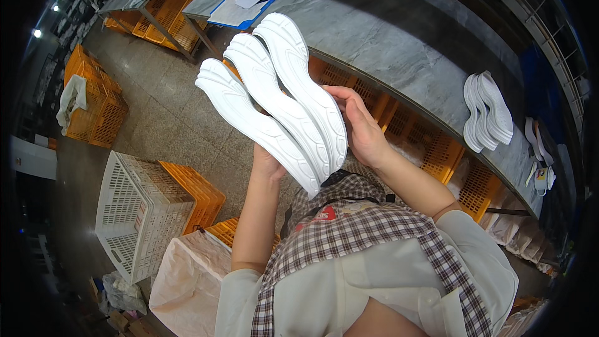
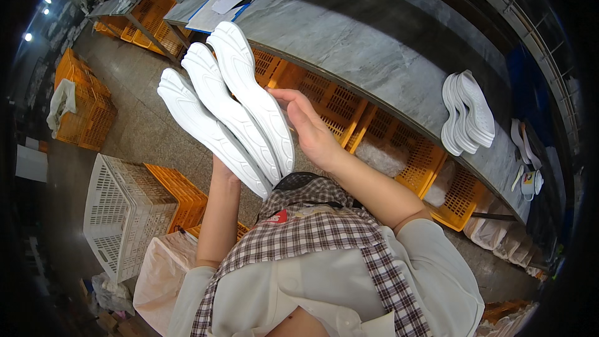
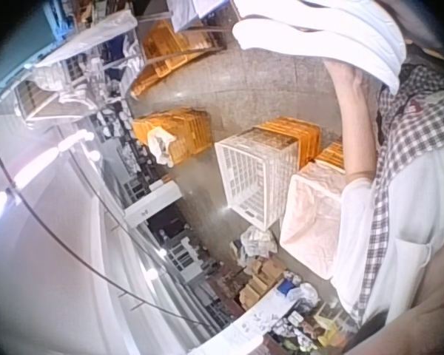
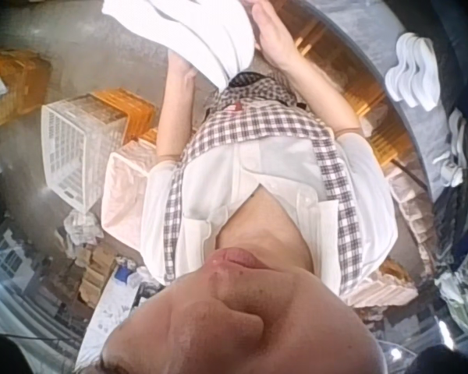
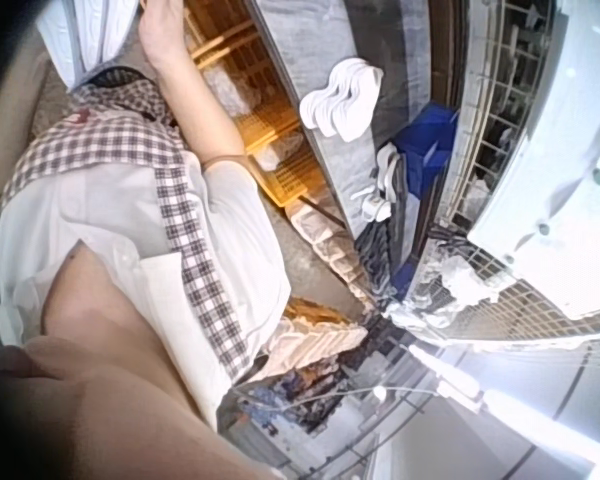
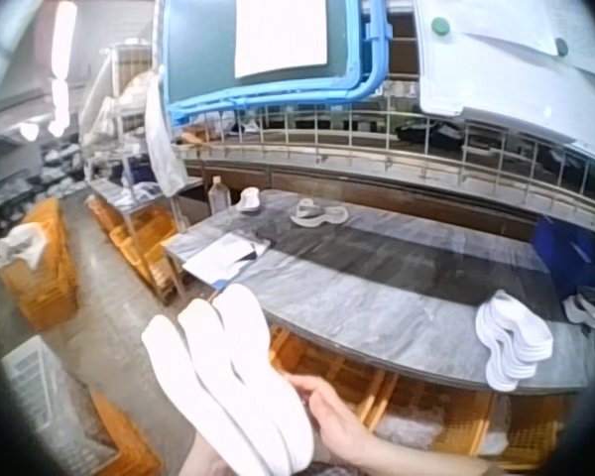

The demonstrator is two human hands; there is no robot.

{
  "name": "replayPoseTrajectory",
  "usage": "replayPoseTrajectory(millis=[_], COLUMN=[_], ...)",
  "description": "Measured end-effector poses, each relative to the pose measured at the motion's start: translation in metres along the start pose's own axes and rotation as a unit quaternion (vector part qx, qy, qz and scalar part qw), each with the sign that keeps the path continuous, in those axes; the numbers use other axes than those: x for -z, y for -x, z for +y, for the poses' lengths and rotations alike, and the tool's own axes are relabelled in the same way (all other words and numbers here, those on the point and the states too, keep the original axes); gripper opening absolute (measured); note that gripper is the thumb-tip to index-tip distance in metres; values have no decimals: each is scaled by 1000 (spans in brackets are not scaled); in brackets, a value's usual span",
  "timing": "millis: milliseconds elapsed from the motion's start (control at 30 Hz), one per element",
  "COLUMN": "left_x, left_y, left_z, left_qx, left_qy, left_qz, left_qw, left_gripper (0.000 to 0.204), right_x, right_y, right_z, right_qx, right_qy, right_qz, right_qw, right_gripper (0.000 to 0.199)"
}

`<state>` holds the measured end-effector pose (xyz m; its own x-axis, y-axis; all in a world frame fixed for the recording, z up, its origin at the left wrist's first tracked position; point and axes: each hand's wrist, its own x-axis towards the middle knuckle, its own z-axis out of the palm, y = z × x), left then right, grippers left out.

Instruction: The person picks up pairs of black and white slippers from a table, turns them over to view the soles, and places them back down. The person then walks through the warehouse area.

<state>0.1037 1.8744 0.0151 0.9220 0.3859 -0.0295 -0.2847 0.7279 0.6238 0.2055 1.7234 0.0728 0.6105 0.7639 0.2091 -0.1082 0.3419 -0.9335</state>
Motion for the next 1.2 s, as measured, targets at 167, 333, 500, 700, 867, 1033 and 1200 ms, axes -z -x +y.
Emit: replayPoseTrajectory(millis=[167,333,500,700,867,1033,1200], left_x=[0,5,17,20,18,27,43], left_y=[-2,-3,-4,-1,1,2,1], left_z=[0,-5,-9,-5,0,2,2], left_qx=[8,-42,-86,-92,-91,-89,-86], left_qy=[-1,-59,-174,-313,-360,-393,-432], left_qz=[-19,-23,1,-7,-20,-47,-98], left_qw=[1000,997,981,945,928,914,893], left_gripper=[60,53,53,40,36,41,54], right_x=[0,5,14,27,33,38,41], right_y=[0,-1,-8,-8,-5,-1,2], right_z=[-5,-17,-23,-23,-15,-13,-10], right_qx=[-8,-66,-89,-118,-91,-65,-44], right_qy=[-4,25,89,166,186,210,242], right_qz=[2,-17,-47,-71,-76,-80,-83], right_qw=[1000,997,991,976,975,972,966], right_gripper=[50,64,74,70,72,74,77])
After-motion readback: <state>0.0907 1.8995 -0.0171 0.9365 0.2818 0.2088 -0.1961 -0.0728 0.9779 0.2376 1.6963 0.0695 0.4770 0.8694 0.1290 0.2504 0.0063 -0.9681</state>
